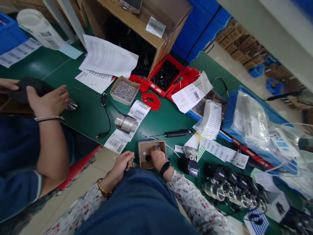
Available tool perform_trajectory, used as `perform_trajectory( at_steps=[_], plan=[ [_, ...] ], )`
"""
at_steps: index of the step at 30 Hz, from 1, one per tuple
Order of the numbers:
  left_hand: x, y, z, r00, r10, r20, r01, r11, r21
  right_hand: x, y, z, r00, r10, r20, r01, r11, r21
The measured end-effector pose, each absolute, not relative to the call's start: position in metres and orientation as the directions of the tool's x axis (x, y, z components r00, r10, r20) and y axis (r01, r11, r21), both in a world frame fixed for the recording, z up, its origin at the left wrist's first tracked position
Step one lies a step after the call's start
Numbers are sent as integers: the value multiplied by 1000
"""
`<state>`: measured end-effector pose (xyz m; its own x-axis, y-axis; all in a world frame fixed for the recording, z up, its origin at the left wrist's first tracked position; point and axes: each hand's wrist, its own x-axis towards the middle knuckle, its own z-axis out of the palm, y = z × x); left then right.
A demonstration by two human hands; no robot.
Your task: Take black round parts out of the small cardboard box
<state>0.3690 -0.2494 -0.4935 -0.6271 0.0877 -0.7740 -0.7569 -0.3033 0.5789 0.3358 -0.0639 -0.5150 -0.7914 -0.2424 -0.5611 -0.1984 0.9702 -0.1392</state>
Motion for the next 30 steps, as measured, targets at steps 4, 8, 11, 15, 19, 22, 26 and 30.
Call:
perform_trajectory(
  at_steps=[4, 8, 11, 15, 19, 22, 26, 30],
  plan=[
    [359, -244, -484, -676, 127, -726, -724, -295, 623, 334, -55, -493, -790, -253, -558, -162, 965, -208],
    [345, -234, -471, -660, 268, -702, -750, -298, 591, 328, -55, -456, -867, -220, -447, 54, 851, -523],
    [334, -228, -467, -617, 418, -667, -787, -334, 519, 318, -54, -440, -903, -306, -302, 136, 463, -876],
    [324, -236, -469, -615, 502, -608, -788, -405, 463, 308, -40, -457, -908, -277, -315, 0, 751, -660],
    [321, -248, -474, -612, 505, -608, -790, -419, 447, 323, -35, -495, -849, -292, -441, -147, 931, -335],
    [324, -251, -478, -605, 488, -629, -795, -417, 441, 339, -39, -519, -791, -335, -512, -259, 942, -215],
    [330, -249, -482, -603, 453, -656, -792, -439, 425, 346, -36, -536, -740, -316, -594, -323, 941, -98],
    [334, -249, -488, -596, 470, -651, -795, -457, 398, 349, -32, -541, -720, -280, -635, -330, 943, -41]
  ],
)
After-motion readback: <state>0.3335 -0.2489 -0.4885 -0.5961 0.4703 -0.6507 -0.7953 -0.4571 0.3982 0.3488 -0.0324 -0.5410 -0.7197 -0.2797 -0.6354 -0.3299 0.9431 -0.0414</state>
